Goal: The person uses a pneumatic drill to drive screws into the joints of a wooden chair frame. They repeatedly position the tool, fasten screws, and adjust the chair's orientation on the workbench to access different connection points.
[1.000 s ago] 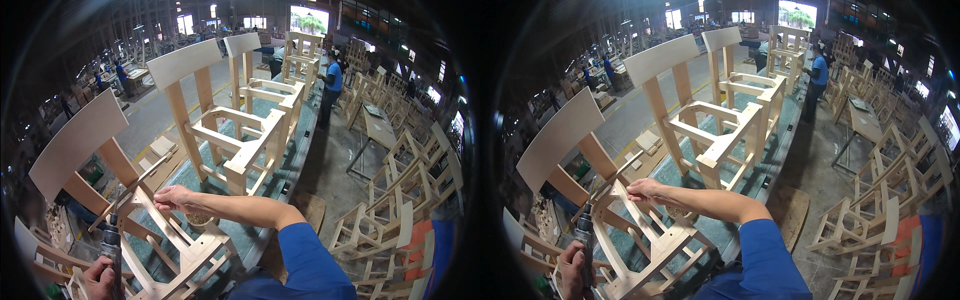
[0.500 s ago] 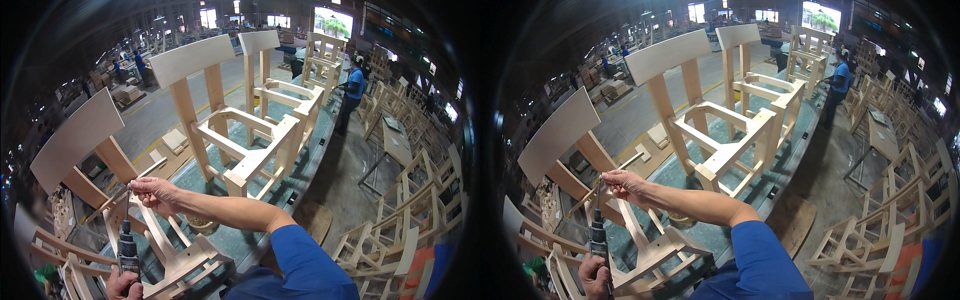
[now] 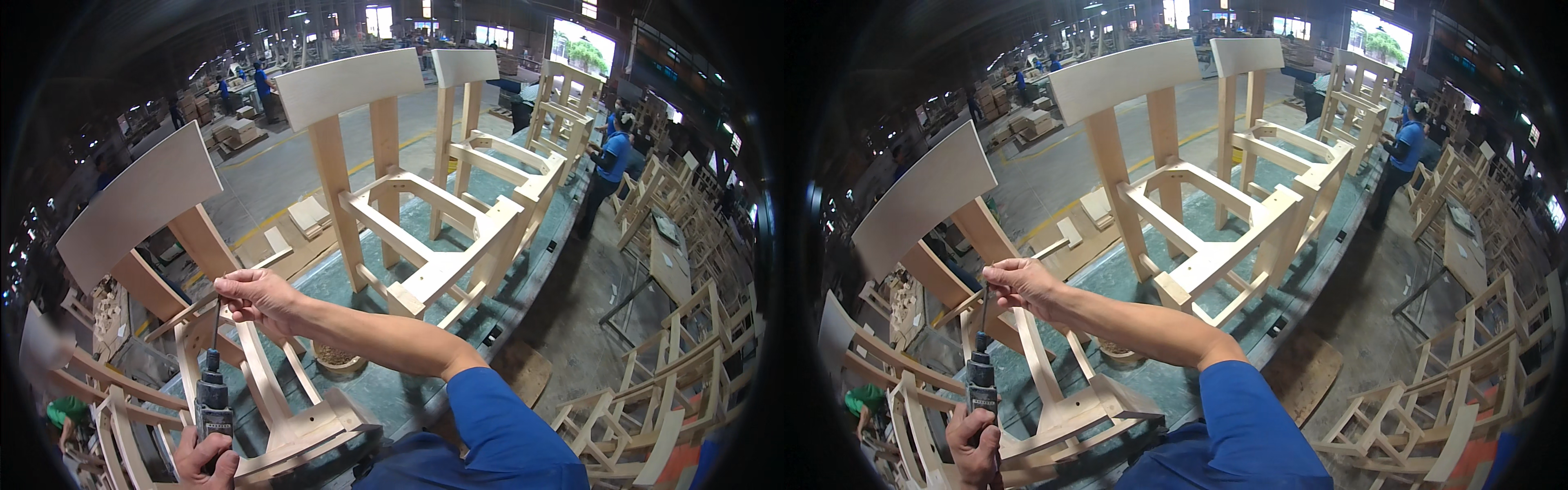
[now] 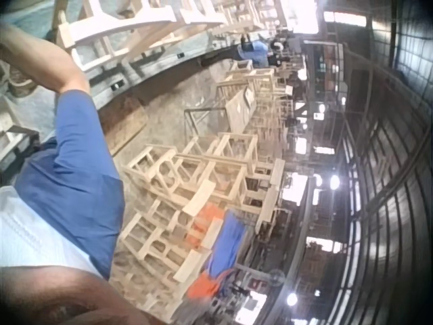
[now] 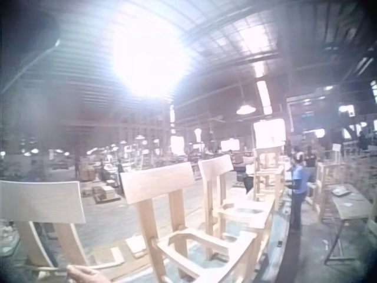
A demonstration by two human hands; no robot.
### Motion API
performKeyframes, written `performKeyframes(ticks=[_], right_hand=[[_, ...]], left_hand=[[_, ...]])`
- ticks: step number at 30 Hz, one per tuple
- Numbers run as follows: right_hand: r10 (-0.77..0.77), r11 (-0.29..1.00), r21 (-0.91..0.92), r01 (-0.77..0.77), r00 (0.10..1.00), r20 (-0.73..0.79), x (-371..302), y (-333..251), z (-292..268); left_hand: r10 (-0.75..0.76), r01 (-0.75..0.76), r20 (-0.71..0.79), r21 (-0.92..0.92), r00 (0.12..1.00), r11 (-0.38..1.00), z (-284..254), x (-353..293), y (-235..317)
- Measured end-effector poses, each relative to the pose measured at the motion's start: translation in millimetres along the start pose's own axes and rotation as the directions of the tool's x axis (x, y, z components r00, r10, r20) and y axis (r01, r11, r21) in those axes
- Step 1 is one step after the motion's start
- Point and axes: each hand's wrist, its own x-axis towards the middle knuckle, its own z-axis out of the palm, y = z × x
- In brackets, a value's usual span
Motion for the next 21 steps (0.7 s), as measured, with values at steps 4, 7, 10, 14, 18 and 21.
performKeyframes(ticks=[4, 7, 10, 14, 18, 21], right_hand=[[0.036, 0.991, -0.129, -0.041, 0.999, -0.041, 8.9, 2.8, -0.1], [0.057, 0.965, -0.246, -0.088, 0.99, -0.13, 0.6, 4.5, -6.0], [0.135, 0.884, -0.435, -0.171, 0.984, -0.112, -31.1, 16.5, 26.5], [-0.003, 0.678, -0.704, 0.21, 0.959, 0.284, -65.1, 58.2, 45.2], [-0.266, 0.345, -0.817, 0.462, 0.883, 0.387, -74.3, 33.9, 82.0], [-0.411, 0.21, -0.894, 0.397, 0.865, 0.287, -80.1, 26.2, 83.7]], left_hand=[[-0.216, 0.211, -0.095, -0.057, 0.972, 0.976, 8.6, -2.3, -3.7], [-0.285, 0.28, -0.016, -0.136, 0.959, 0.95, 3.9, 11.4, -10.4], [-0.096, 0.048, -0.195, -0.238, 0.976, 0.97, -4.4, 30.9, -24.6], [-0.152, -0.228, -0.509, -0.608, 0.847, 0.761, -2.4, 86.4, -8.1], [-0.089, -0.503, -0.662, -0.644, 0.744, 0.577, 5.6, 149.8, 3.7], [0.131, -0.615, -0.649, -0.61, 0.75, 0.5, 12.0, 160.9, -3.1]])
